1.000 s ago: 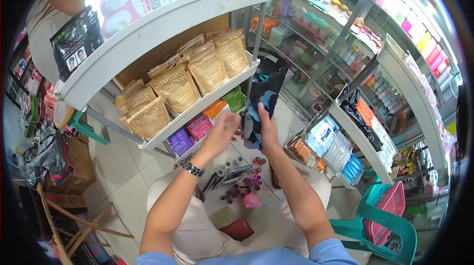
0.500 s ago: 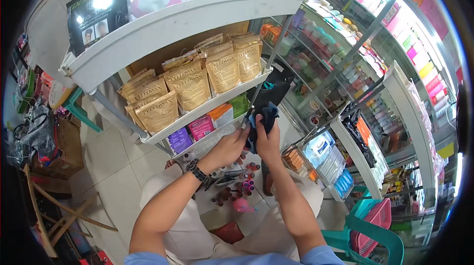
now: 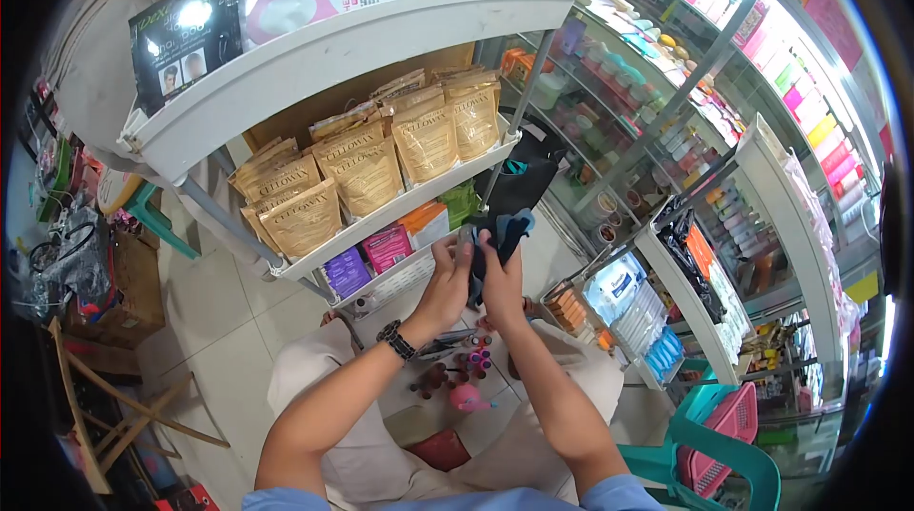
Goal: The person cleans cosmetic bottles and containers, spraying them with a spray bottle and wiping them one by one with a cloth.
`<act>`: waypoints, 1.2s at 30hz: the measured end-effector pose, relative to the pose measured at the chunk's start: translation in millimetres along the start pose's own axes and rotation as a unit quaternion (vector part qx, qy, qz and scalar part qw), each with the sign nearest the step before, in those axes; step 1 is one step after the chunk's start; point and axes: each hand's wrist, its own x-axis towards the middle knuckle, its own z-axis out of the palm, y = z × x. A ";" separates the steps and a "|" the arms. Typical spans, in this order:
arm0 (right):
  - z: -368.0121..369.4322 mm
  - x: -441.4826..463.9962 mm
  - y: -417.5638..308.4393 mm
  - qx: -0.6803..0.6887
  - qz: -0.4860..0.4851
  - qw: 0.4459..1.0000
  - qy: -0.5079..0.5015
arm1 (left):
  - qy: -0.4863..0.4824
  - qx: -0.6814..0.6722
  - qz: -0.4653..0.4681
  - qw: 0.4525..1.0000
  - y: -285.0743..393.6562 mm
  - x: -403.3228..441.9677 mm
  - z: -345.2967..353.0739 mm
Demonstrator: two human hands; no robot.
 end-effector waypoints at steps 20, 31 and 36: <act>-29.2 -11.0 10.0 0.154 0.156 0.974 -0.058 | -0.015 0.069 0.252 0.965 60.4 20.8 3.0; -42.7 -13.6 7.3 0.340 0.313 0.886 -0.038 | -0.068 0.143 0.313 0.937 80.3 19.1 -8.6; -59.5 -3.2 6.4 0.271 0.269 0.924 -0.014 | -0.080 0.008 0.302 0.950 71.7 25.1 -7.3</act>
